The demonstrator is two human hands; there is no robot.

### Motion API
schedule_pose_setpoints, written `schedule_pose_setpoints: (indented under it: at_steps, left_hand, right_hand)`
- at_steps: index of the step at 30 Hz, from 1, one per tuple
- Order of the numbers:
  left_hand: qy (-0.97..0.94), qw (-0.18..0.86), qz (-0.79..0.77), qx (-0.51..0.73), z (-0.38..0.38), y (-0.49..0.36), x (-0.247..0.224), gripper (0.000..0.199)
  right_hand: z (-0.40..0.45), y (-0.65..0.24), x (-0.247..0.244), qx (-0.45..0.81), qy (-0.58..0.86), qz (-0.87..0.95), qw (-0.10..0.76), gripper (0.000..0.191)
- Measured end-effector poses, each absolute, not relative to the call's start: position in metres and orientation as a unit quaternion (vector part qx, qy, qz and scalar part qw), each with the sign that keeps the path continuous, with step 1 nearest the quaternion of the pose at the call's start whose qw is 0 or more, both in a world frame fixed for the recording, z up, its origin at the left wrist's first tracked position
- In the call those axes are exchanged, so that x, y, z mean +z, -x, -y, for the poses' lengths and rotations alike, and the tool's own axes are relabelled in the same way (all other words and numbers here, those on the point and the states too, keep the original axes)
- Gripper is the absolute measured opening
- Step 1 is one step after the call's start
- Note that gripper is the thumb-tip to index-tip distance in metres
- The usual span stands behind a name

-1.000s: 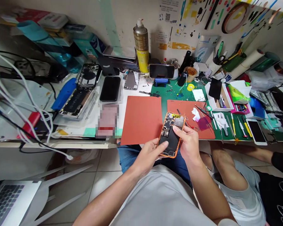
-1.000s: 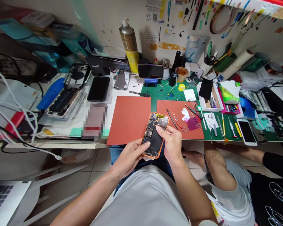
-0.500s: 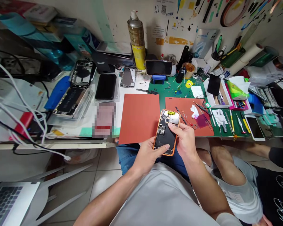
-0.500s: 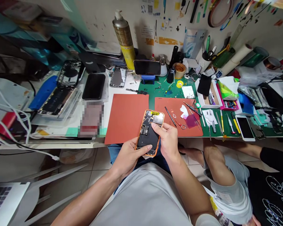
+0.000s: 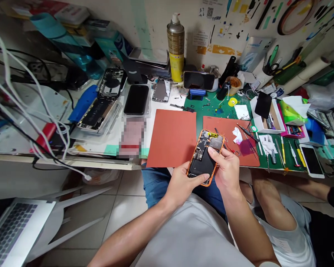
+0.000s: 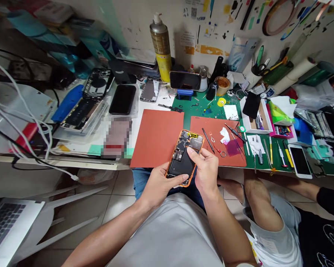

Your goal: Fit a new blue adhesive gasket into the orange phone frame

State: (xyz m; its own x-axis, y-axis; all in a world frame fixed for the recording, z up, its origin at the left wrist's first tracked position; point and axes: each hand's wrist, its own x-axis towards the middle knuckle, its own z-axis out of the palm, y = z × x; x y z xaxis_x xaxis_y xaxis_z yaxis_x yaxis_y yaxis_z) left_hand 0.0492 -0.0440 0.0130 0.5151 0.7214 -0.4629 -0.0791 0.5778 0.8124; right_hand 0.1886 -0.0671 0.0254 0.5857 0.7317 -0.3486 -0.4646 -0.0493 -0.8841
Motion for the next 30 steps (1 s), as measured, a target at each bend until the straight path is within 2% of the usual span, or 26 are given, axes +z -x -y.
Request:
schedule_pose_setpoints:
  at_steps: [10, 22, 30]
  left_hand:
    - [-0.360, 0.845, -0.331, 0.217, 0.036, -0.035, 0.016, 0.052]
    - [-0.361, 0.852, -0.310, 0.218, 0.034, -0.031, 0.013, 0.046]
    - [-0.356, 0.832, -0.338, 0.258, 0.035, -0.033, 0.013, 0.044]
  right_hand:
    - [0.071, -0.191, 0.027, 0.443, 0.577, 0.124, 0.674, 0.033]
    - [0.072, -0.188, 0.029, 0.443, 0.573, 0.114, 0.680, 0.035]
    - [0.074, -0.186, 0.026, 0.456, 0.558, 0.137, 0.680, 0.029]
